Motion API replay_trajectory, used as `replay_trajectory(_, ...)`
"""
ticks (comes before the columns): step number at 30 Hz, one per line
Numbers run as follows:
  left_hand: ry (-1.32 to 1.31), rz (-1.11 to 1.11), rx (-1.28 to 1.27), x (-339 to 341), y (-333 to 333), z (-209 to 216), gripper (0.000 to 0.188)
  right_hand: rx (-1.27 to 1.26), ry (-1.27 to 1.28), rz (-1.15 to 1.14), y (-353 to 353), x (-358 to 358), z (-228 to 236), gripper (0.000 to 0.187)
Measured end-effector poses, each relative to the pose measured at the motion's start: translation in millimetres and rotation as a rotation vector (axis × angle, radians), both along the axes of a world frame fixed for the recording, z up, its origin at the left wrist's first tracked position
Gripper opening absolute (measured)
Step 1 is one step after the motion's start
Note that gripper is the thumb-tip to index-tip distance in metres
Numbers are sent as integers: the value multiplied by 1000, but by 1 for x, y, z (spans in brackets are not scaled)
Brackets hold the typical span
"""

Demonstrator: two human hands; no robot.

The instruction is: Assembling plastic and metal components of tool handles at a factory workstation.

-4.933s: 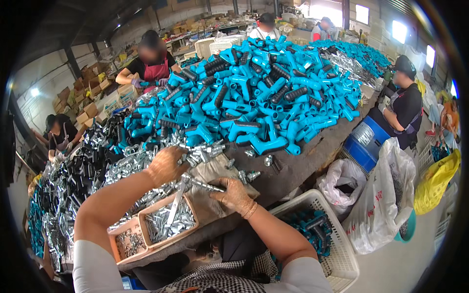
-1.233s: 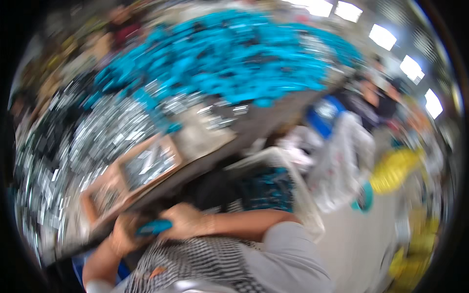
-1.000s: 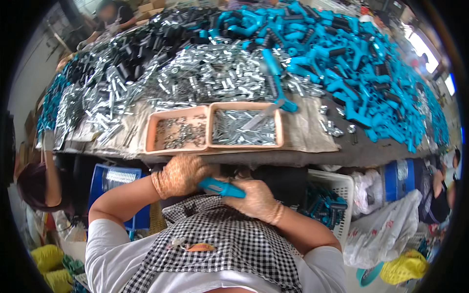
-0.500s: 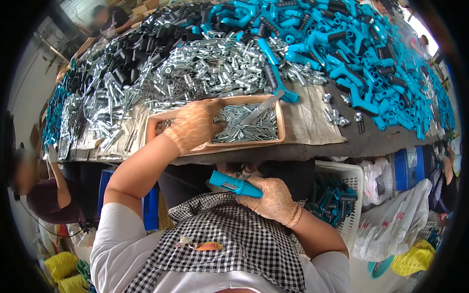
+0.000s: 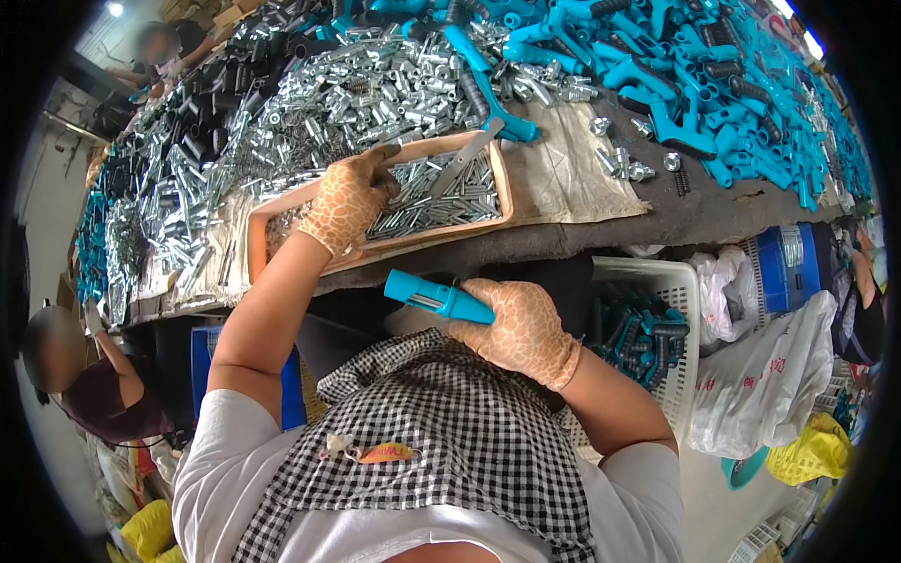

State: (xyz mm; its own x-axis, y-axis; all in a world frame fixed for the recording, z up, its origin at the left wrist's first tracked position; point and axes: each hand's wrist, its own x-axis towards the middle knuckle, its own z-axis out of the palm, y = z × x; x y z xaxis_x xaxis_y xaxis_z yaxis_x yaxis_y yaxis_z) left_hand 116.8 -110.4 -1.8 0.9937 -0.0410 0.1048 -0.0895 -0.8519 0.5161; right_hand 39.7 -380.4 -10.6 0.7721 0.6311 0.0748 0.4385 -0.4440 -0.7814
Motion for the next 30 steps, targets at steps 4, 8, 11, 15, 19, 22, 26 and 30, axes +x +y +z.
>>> replay_trajectory(4,-190,-30,-170,-28,9,2,43,36,-72,-26,6,3,-6,35)
replay_trajectory(8,-373,-223,-179,-84,-11,31,52,22,-56,-20,9,0,-6,35)
replay_trajectory(11,-326,-192,-331,-100,-8,25,53,79,175,6,13,-3,-1,33)
replay_trajectory(15,-333,-100,-589,-109,-8,17,48,100,262,31,19,-8,4,35)
replay_trajectory(19,-351,-216,-613,-120,-5,15,47,126,328,75,23,-13,6,36)
replay_trajectory(22,-454,-312,-494,-123,-17,8,40,126,306,97,30,-16,11,36)
replay_trajectory(26,-105,-24,-611,-152,-37,22,34,177,129,161,37,-21,3,41)
replay_trajectory(30,96,156,-713,-148,-40,17,30,25,-131,117,43,-27,14,48)
